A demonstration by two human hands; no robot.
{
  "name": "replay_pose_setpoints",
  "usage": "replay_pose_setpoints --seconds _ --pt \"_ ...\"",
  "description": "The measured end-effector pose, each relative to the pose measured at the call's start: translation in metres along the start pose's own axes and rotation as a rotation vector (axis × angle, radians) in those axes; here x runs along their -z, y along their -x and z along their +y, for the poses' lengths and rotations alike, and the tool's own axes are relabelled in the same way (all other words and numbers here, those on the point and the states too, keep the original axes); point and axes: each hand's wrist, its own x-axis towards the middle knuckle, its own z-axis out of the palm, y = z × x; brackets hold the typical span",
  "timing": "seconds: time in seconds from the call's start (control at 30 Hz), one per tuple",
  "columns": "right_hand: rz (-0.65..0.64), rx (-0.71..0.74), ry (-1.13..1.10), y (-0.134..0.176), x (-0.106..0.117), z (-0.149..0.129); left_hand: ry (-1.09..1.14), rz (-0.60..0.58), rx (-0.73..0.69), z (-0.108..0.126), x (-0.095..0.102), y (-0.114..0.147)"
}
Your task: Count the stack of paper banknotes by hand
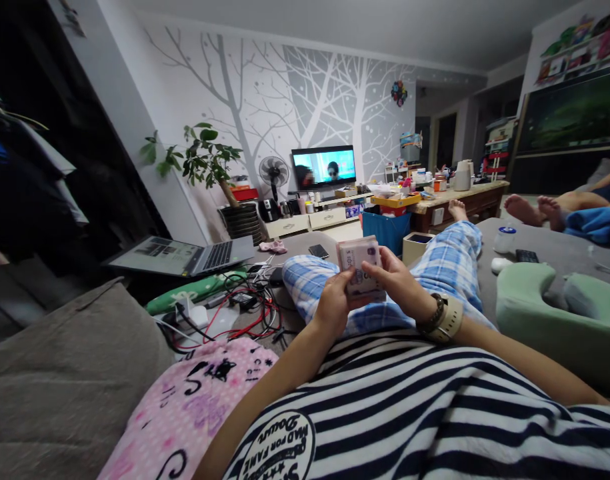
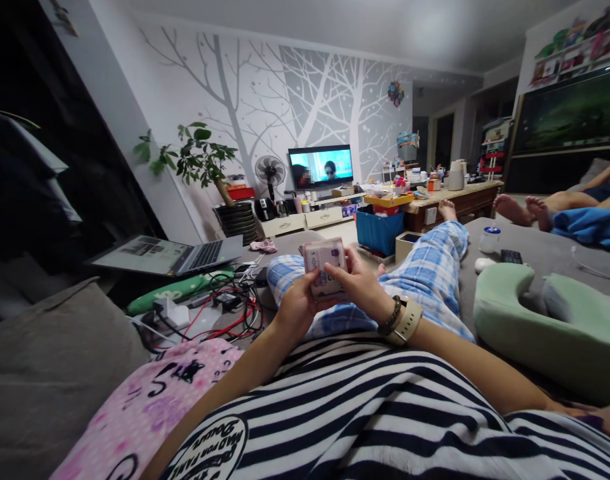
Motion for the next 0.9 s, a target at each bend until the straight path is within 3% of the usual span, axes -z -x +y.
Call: replay_pose_setpoints --seconds 0.1,0.3,0.53,0.73,0.9 --pt "0.073 0.026 0.090 0.004 0.008 0.006 0.064 0.042 0.037 0.003 -0.001 -0.002" --pt "0.045 0.037 0.192 0.008 0.016 0.006 0.014 0.009 0.092 0.003 -0.002 -0.002" --pt "0.109 0.044 0.113 0.009 0.012 -0.001 -0.027 -0.117 0.179 0.012 -0.001 0.004" --pt "0.104 -0.022 -0.030 0.011 0.011 -0.008 0.068 -0.106 0.217 0.019 0.002 0.005" --pt "0.118 0.003 0.038 0.009 0.012 -0.006 0.074 -0.080 0.214 0.014 -0.001 0.005"
